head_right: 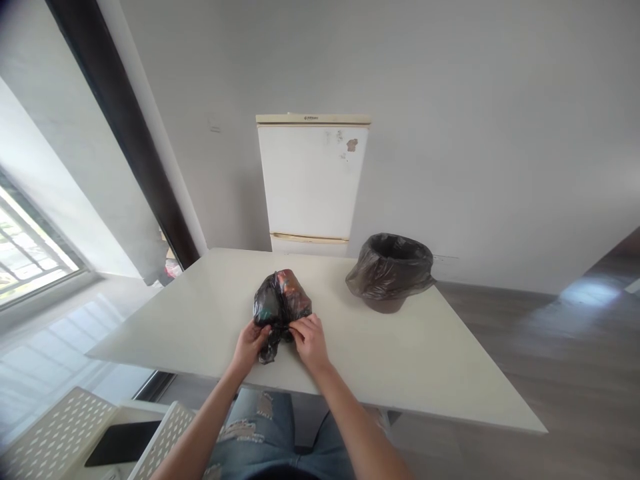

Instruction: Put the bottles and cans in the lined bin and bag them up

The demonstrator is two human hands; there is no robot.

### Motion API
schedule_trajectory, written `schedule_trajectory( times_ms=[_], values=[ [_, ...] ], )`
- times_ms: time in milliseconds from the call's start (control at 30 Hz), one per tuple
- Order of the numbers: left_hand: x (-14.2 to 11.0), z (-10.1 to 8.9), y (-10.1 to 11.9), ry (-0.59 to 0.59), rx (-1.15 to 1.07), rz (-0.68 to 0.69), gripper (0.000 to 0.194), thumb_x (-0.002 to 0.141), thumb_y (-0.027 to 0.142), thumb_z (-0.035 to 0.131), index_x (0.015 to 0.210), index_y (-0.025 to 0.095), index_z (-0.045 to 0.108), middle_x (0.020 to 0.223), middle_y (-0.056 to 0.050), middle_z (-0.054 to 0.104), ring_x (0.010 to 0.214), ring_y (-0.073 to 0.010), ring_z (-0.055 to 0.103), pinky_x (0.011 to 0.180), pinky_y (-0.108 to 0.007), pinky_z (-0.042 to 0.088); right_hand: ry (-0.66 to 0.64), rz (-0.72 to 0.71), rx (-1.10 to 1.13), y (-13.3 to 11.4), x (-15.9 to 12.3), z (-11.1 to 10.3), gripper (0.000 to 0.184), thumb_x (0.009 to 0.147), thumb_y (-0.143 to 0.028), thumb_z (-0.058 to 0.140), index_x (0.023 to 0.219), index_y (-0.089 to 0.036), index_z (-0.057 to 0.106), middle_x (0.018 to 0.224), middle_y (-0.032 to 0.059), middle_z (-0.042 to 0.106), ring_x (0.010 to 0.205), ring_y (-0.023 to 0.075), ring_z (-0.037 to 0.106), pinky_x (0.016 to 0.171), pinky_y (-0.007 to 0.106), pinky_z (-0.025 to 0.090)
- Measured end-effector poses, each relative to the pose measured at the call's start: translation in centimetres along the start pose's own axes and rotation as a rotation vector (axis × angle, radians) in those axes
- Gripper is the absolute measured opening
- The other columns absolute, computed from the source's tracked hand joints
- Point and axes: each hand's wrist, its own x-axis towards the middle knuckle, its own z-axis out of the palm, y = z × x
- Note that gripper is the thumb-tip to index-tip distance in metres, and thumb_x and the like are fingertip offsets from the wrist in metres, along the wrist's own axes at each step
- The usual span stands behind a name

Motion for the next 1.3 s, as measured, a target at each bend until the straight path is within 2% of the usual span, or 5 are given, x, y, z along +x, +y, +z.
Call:
schedule_trajectory(
  times_ms=[267, 500, 700, 1033, 1300],
  values=[
    [0.4, -0.7, -2.2, 0.069, 0.226, 0.098, 0.018, 0.067, 0.029, 0.073, 0.081, 0.02, 0.065, 0.073, -0.001, 0.065, 0.07, -0.0163, 0.058, 0.069, -0.028, 0.049, -0.123, -0.143, 0.047, -0.5, -0.2, -0.2, 0.036, 0.103, -0.008, 0.046, 0.123, -0.024, 0.072, 0.107, 0.0071, 0.078, 0.097, 0.0257, 0.06, 0.083, 0.043, 0.047],
    [0.4, -1.2, -1.6, 0.109, 0.244, 0.081, 0.013, 0.063, 0.026, 0.07, 0.071, 0.021, 0.062, 0.064, -0.001, 0.06, 0.063, -0.0169, 0.054, 0.059, -0.028, 0.044, 0.072, -0.036, -0.013, -0.4, -0.1, -0.5, 0.021, 0.104, -0.02, 0.056, 0.104, -0.025, 0.076, 0.089, 0.0046, 0.077, 0.084, 0.0242, 0.058, 0.08, 0.041, 0.046],
    [-0.4, -0.9, -0.5, 0.054, 0.109, 0.058, 0.043, 0.061, 0.027, 0.073, 0.103, 0.022, 0.067, 0.092, -0.007, 0.074, 0.083, -0.0238, 0.07, 0.061, -0.029, 0.053, 0.095, -0.001, 0.022, -0.8, 0.0, -1.3, 0.028, 0.101, -0.014, 0.05, 0.099, -0.025, 0.075, 0.098, 0.0074, 0.074, 0.09, 0.0249, 0.06, 0.084, 0.042, 0.049],
    [-0.2, 0.0, -0.3, 0.043, 0.057, 0.071, 0.025, 0.07, 0.03, 0.077, 0.089, 0.021, 0.064, 0.079, -0.002, 0.068, 0.073, -0.0167, 0.064, 0.069, -0.028, 0.052, -0.096, -0.13, -0.018, -1.5, 0.0, -0.5, 0.018, 0.103, -0.023, 0.06, 0.116, -0.024, 0.074, 0.106, 0.007, 0.075, 0.099, 0.0245, 0.06, 0.089, 0.043, 0.042],
    [-0.7, 0.0, 0.8, -0.011, 0.12, 0.123, 0.029, 0.07, 0.027, 0.072, 0.098, 0.02, 0.067, 0.085, -0.004, 0.069, 0.077, -0.0179, 0.062, 0.069, -0.028, 0.052, 0.057, 0.053, -0.007, -0.9, 0.0, -1.0, 0.023, 0.105, -0.029, 0.058, 0.092, -0.026, 0.077, 0.085, 0.0047, 0.075, 0.085, 0.0236, 0.06, 0.084, 0.042, 0.042]
  ],
)
